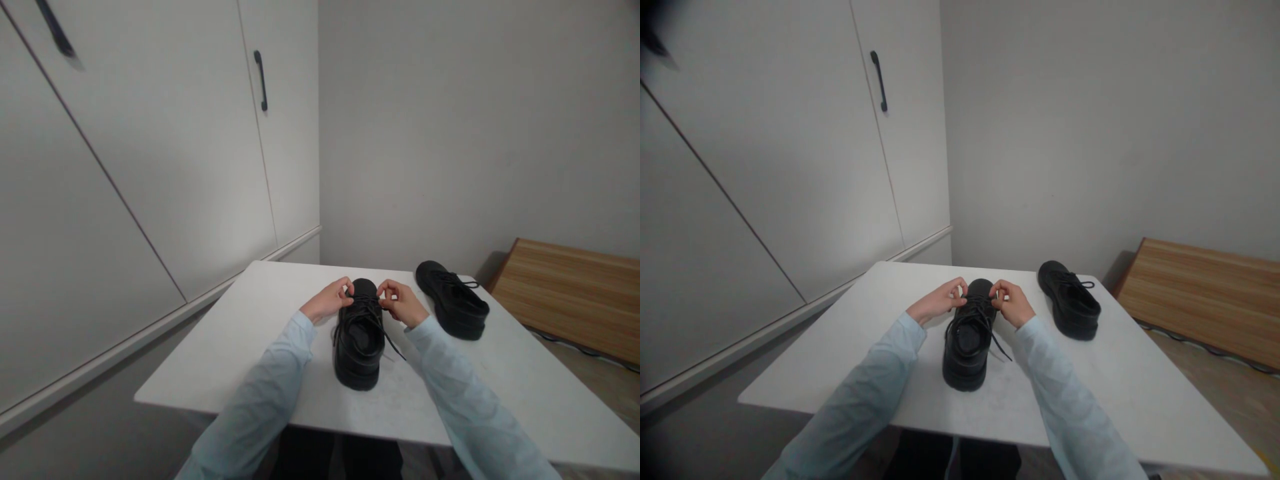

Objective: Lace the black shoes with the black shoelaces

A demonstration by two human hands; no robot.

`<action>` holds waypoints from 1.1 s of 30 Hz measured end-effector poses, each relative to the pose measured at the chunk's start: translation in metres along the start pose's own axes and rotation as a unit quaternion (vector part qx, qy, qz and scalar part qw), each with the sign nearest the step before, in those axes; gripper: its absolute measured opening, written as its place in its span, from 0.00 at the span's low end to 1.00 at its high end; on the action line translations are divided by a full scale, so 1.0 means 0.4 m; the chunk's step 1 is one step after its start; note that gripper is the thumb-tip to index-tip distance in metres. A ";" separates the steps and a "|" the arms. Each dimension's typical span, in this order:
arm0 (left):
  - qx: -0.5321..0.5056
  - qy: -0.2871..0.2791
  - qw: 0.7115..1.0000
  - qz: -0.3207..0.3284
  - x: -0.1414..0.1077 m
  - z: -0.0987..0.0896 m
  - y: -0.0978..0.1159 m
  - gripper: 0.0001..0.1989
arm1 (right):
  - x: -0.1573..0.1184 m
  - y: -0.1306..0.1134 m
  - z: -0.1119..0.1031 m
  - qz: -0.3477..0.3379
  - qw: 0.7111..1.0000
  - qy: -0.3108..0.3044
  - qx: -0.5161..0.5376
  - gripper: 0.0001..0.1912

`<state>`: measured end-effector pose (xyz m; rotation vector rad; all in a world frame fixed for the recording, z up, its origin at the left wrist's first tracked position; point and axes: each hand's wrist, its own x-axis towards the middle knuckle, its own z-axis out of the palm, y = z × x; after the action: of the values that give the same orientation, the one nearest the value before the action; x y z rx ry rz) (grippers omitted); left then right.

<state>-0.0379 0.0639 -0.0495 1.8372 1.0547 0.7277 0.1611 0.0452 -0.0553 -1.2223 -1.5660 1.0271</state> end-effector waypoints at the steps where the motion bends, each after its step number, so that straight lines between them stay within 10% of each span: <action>1: 0.010 -0.003 1.000 0.007 0.001 -0.001 0.003 0.06 | 0.000 -0.002 0.002 -0.012 1.000 0.000 -0.013 0.07; 17: 0.115 0.086 0.980 0.135 -0.009 0.012 0.035 0.08 | 0.001 -0.006 -0.011 -0.164 0.969 0.011 -0.186 0.06; 33: 0.123 0.052 0.982 0.135 -0.006 0.007 0.031 0.10 | 0.001 0.005 0.000 -0.157 0.975 -0.030 -0.156 0.13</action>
<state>-0.0321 0.0572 -0.0398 2.2059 1.0078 0.8929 0.1617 0.0460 -0.0572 -1.1043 -1.9485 0.6356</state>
